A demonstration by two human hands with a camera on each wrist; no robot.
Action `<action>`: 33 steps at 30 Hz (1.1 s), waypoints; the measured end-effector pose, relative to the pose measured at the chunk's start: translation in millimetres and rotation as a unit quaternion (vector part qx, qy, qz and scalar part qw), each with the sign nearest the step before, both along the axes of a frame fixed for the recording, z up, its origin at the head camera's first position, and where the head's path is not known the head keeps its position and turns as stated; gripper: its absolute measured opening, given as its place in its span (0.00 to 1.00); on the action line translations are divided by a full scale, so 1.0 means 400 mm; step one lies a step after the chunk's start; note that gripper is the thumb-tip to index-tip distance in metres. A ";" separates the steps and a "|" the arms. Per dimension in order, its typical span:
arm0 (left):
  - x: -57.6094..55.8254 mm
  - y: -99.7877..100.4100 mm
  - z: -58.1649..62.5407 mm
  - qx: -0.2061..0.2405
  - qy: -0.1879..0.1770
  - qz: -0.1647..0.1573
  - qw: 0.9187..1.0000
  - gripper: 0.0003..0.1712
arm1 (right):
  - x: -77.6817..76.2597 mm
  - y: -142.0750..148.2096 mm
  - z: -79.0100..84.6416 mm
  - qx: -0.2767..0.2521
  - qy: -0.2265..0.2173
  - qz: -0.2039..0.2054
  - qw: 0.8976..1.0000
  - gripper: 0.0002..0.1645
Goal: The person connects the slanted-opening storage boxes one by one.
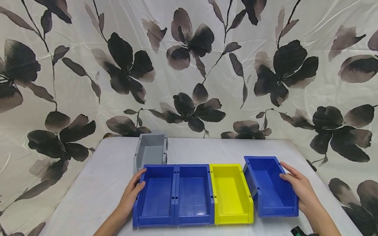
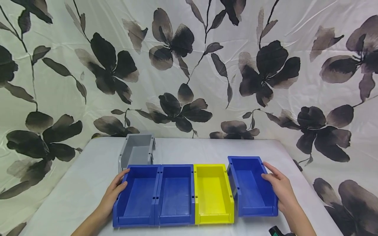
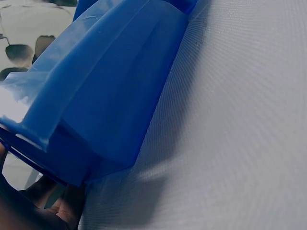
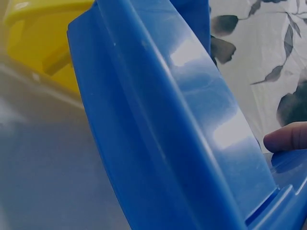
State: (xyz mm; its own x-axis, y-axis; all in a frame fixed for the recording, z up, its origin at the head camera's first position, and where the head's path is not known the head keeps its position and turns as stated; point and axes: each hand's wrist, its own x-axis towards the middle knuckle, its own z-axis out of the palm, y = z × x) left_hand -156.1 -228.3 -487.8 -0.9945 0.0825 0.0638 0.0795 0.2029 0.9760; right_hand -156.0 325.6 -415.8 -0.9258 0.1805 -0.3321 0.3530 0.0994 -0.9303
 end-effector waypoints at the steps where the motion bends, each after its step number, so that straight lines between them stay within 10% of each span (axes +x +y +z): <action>1: 0.000 0.000 0.000 0.001 0.000 0.000 1.000 0.27 | 0.001 0.001 -0.001 0.000 0.003 0.000 1.000 0.38; 9: 0.001 0.000 0.000 -0.003 0.000 0.002 1.000 0.27 | 0.003 0.004 0.004 0.094 0.050 0.022 0.994 0.25; 14: 0.000 -0.001 -0.002 0.002 0.000 0.000 1.000 0.27 | 0.009 -0.012 0.023 0.286 0.157 0.026 0.945 0.28; 20: 0.000 -0.002 -0.005 0.008 0.004 -0.001 1.000 0.27 | 0.008 -0.047 0.060 0.365 0.258 0.046 0.893 0.25; 33: 0.002 -0.001 -0.003 0.008 0.005 0.000 1.000 0.27 | 0.007 -0.162 0.093 0.394 0.260 0.205 0.857 0.35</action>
State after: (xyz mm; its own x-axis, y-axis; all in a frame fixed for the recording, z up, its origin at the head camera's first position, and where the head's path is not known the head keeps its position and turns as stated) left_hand -155.4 -228.8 -488.9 -0.9938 0.0815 0.0754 0.0896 0.1868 0.9783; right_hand -153.2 260.7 -378.4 -0.9509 -0.2170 0.2206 -0.3043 0.7856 -0.5388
